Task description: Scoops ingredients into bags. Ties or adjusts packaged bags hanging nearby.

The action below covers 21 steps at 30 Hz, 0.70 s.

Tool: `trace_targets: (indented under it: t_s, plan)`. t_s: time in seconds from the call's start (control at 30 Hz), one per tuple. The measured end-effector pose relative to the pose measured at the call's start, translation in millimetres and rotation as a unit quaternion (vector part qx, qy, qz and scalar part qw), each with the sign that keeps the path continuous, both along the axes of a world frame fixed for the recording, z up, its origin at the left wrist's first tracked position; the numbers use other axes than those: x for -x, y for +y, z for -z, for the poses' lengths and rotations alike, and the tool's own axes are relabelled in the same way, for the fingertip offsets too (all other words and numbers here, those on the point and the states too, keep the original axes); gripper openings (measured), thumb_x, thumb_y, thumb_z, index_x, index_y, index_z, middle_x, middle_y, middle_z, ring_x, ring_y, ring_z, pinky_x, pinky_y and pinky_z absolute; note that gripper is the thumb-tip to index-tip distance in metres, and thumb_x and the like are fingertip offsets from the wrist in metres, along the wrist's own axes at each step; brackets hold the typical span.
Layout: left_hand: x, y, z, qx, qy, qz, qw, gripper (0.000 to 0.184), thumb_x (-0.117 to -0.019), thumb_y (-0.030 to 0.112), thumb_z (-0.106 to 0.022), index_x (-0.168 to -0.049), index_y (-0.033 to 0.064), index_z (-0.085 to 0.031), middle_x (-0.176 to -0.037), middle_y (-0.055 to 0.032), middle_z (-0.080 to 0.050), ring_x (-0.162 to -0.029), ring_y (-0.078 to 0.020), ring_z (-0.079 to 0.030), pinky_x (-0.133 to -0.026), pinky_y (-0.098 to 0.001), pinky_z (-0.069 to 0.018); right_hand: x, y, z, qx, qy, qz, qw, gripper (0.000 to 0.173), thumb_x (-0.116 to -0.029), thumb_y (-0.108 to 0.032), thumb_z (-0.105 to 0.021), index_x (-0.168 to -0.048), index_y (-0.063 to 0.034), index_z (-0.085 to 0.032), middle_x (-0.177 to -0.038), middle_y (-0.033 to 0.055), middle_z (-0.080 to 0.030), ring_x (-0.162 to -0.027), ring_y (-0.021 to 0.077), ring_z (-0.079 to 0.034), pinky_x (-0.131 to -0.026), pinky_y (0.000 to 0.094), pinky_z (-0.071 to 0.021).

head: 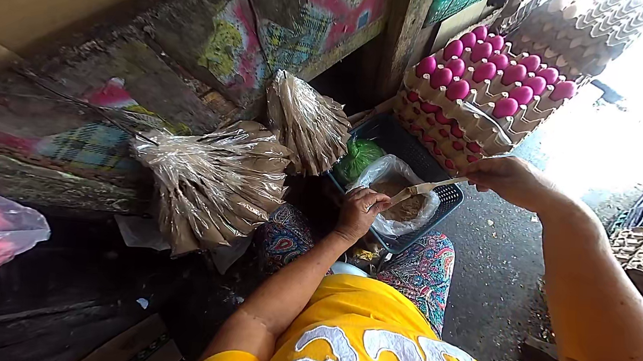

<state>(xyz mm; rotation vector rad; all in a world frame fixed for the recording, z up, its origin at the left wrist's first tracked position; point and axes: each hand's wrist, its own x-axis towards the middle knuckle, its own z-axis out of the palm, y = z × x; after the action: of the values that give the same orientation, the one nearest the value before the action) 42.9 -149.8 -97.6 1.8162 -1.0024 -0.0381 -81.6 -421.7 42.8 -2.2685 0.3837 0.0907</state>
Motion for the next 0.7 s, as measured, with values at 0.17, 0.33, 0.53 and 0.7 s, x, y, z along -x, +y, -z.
trace_targets:
  t_s: [0.17,0.33,0.53,0.7]
  plan:
    - [1,1,0,-0.008,-0.001,-0.001,1.000,0.010,-0.0893,0.012,-0.077,-0.098,0.0068,-0.080,-0.095,-0.0089,-0.075,-0.097,-0.0211,-0.070,-0.102,-0.0421,-0.0493,-4,8,-6,0.073,-0.013,-0.040,0.996,0.019,-0.1017,0.002,-0.057,-0.102,-0.0032,-0.075,-0.088,0.0098,-0.070,-0.075,0.0196,-0.065,-0.074,0.0425,-0.0546]
    - [1,2,2,-0.019,0.005,0.000,1.000,0.011,-0.0900,0.012,-0.076,-0.098,0.0060,-0.080,-0.095,-0.0092,-0.075,-0.097,-0.0216,-0.070,-0.103,-0.0435,-0.0490,-6,34,-10,0.188,-0.065,-0.092,0.976,0.017,-0.1001,0.001,-0.059,-0.102,-0.0048,-0.075,-0.095,0.0132,-0.070,-0.086,0.0300,-0.068,-0.078,0.0531,-0.0552]
    - [0,9,4,-0.021,0.037,-0.008,0.999,0.013,-0.0914,0.011,-0.074,-0.100,0.0046,-0.080,-0.096,-0.0106,-0.075,-0.099,-0.0227,-0.070,-0.100,-0.0422,-0.0506,-5,76,-14,0.297,-0.110,-0.128,0.940,0.030,-0.0867,0.016,-0.063,-0.108,-0.0016,-0.074,-0.102,0.0201,-0.069,-0.096,0.0408,-0.069,-0.082,0.0597,-0.0547]
    - [-1,18,2,0.005,0.081,-0.026,0.996,0.013,-0.0930,0.006,-0.070,-0.102,0.0021,-0.079,-0.099,-0.0128,-0.075,-0.099,-0.0228,-0.070,-0.097,-0.0401,-0.0523,4,81,-20,0.304,-0.170,-0.087,0.933,0.030,-0.0907,0.013,-0.058,-0.112,-0.0011,-0.074,-0.105,0.0218,-0.069,-0.098,0.0427,-0.068,-0.083,0.0603,-0.0538]
